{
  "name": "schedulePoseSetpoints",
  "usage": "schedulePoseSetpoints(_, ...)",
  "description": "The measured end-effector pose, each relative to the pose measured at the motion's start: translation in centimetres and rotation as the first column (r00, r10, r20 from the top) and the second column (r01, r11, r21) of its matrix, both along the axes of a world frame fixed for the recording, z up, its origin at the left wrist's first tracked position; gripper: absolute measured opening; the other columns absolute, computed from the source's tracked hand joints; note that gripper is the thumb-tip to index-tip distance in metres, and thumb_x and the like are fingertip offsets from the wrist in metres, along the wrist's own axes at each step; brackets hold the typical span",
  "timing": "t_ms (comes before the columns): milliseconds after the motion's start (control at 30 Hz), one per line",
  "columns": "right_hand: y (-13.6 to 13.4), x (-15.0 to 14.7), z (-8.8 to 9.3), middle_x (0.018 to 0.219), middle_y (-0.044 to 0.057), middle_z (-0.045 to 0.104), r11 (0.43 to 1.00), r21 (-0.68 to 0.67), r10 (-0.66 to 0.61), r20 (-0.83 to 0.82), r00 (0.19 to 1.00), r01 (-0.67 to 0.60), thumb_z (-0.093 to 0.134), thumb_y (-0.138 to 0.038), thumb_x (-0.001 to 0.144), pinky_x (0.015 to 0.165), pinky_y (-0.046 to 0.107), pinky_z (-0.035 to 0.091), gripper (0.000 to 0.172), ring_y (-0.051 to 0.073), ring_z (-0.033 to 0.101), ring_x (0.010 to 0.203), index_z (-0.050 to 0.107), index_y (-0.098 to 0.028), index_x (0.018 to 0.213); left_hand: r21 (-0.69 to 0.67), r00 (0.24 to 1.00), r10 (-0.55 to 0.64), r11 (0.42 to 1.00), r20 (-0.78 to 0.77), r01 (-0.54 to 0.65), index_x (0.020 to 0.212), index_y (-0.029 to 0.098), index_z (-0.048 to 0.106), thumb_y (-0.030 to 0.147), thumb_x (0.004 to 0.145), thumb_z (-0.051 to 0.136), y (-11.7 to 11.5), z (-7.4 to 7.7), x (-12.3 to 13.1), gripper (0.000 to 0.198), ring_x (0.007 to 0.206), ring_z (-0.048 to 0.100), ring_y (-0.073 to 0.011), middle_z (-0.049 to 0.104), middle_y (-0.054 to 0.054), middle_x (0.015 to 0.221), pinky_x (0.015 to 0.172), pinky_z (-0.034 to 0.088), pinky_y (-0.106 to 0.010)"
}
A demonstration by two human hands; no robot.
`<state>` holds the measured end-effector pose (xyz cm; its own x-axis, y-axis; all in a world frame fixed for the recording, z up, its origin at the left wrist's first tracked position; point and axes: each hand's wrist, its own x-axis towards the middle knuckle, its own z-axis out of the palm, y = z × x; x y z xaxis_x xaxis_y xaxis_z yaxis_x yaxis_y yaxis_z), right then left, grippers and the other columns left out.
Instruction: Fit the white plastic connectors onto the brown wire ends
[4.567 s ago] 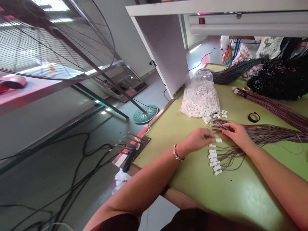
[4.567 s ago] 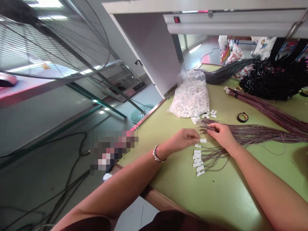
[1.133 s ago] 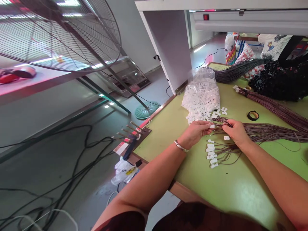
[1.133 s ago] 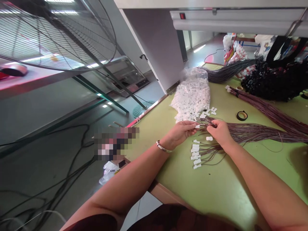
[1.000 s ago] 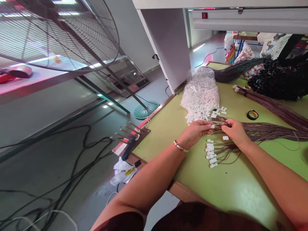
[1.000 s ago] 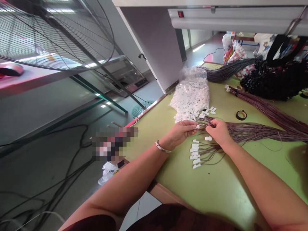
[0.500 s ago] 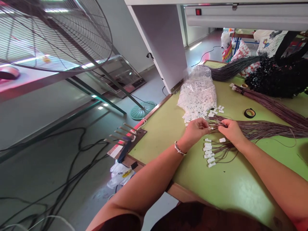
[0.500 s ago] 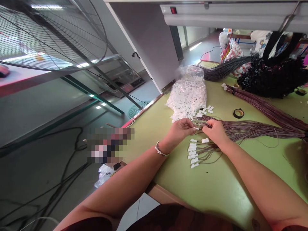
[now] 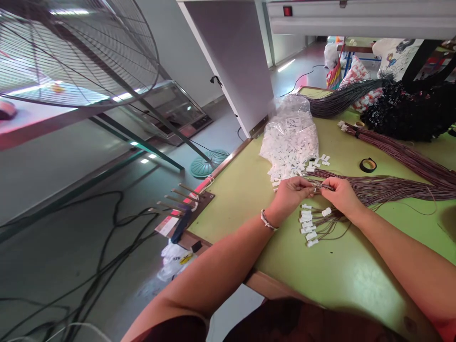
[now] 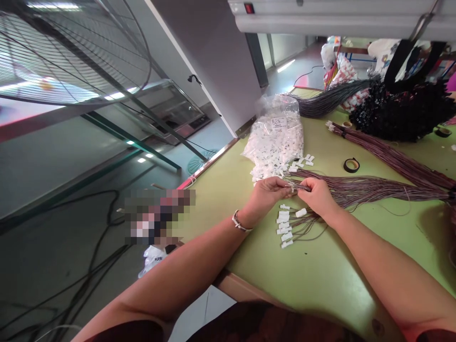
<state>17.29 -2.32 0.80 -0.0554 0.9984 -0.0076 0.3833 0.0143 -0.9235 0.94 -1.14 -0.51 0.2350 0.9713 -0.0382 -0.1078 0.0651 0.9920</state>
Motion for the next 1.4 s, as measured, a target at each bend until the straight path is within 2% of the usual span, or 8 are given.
schedulePoseSetpoints(200, -0.1, -0.2, -0.3, 0.051, -0.003, 0.046, 0.997, 0.076, -0.036, 0.069, 0.997, 0.031, 0.051, -0.027, 0.062, 0.048, 0.024, 0.027, 0.010, 0.010, 0.036, 0.050, 0.052, -0.018, 0.057, -0.056, 0.998, 0.054, 0.997, 0.008, -0.054, 0.065, 0.013, 0.056, 0.018, 0.063, 0.072, -0.4, -0.1, 1.2, 0.017, 0.052, 0.059, -0.0082, 0.062, 0.001, 0.055, 0.057, 0.050, -0.022)
schedulePoseSetpoints(433, 0.1, -0.3, -0.3, 0.052, -0.003, 0.047, 0.997, 0.063, -0.046, 0.014, 0.999, 0.045, 0.052, -0.029, 0.062, 0.049, 0.024, 0.029, 0.012, 0.010, 0.037, 0.051, 0.053, -0.017, 0.058, -0.080, 0.988, 0.141, 0.987, 0.058, -0.136, 0.067, 0.013, 0.058, 0.019, 0.064, 0.072, -0.4, 0.0, 2.0, 0.016, 0.052, 0.059, -0.0085, 0.062, 0.002, 0.055, 0.060, 0.052, -0.024)
schedulePoseSetpoints(633, 0.3, -0.2, -0.2, 0.052, -0.005, 0.041, 0.995, -0.068, -0.076, -0.140, 0.987, 0.067, 0.054, -0.029, 0.061, 0.047, 0.022, 0.025, 0.013, 0.008, 0.032, 0.051, 0.053, -0.016, 0.058, -0.015, 0.988, 0.108, 0.994, 0.108, -0.107, 0.070, 0.013, 0.063, 0.020, 0.061, 0.075, -0.7, 0.1, 1.6, 0.017, 0.065, 0.065, -0.0126, 0.068, -0.002, 0.067, 0.071, 0.054, -0.028)
schedulePoseSetpoints(767, 0.5, -0.2, -0.1, 0.051, -0.005, 0.040, 0.991, -0.116, -0.083, -0.198, 0.977, 0.061, 0.054, -0.029, 0.059, 0.047, 0.022, 0.025, 0.013, 0.008, 0.032, 0.051, 0.053, -0.016, 0.057, -0.023, 0.987, 0.124, 0.992, 0.099, -0.122, 0.070, 0.013, 0.063, 0.018, 0.061, 0.075, -0.7, 0.0, 1.5, 0.016, 0.064, 0.062, -0.0106, 0.068, -0.001, 0.068, 0.067, 0.051, -0.024)
schedulePoseSetpoints(1067, 0.3, -0.3, -0.1, 0.049, -0.006, 0.035, 0.998, -0.057, -0.035, -0.062, 0.997, 0.031, 0.055, -0.032, 0.062, 0.046, 0.023, 0.020, 0.019, 0.007, 0.027, 0.050, 0.050, -0.017, 0.053, -0.120, 0.969, 0.038, 0.993, 0.244, -0.009, 0.062, 0.013, 0.061, 0.014, 0.054, 0.078, 0.0, -0.1, 0.8, 0.019, 0.065, 0.059, -0.0086, 0.065, 0.000, 0.068, 0.068, 0.047, -0.023)
schedulePoseSetpoints(1200, 0.2, -0.3, -0.2, 0.050, -0.005, 0.036, 0.997, -0.050, -0.054, -0.095, 0.994, 0.050, 0.056, -0.032, 0.063, 0.046, 0.023, 0.020, 0.018, 0.007, 0.027, 0.050, 0.051, -0.016, 0.055, -0.140, 0.955, 0.033, 0.990, 0.296, 0.009, 0.060, 0.013, 0.060, 0.012, 0.053, 0.078, 0.1, -0.2, 0.9, 0.019, 0.067, 0.061, -0.0092, 0.067, 0.000, 0.070, 0.072, 0.048, -0.024)
schedulePoseSetpoints(1300, 0.2, -0.2, -0.3, 0.052, -0.005, 0.039, 0.998, -0.039, -0.058, -0.135, 0.989, 0.054, 0.057, -0.033, 0.063, 0.047, 0.023, 0.022, 0.019, 0.008, 0.029, 0.051, 0.053, -0.016, 0.056, -0.123, 0.950, 0.054, 0.992, 0.308, -0.017, 0.058, 0.013, 0.059, 0.012, 0.053, 0.078, 0.1, -0.2, 1.1, 0.020, 0.069, 0.061, -0.0096, 0.066, 0.000, 0.070, 0.074, 0.049, -0.025)
schedulePoseSetpoints(1400, 0.2, -0.1, -0.3, 0.051, -0.005, 0.041, 0.999, -0.029, -0.048, -0.137, 0.989, 0.044, 0.056, -0.032, 0.062, 0.047, 0.022, 0.024, 0.017, 0.008, 0.031, 0.051, 0.054, -0.016, 0.057, -0.035, 0.962, 0.056, 0.998, 0.267, -0.048, 0.056, 0.014, 0.058, 0.014, 0.056, 0.077, 0.0, -0.3, 1.2, 0.019, 0.070, 0.061, -0.0105, 0.066, 0.000, 0.071, 0.074, 0.050, -0.027)
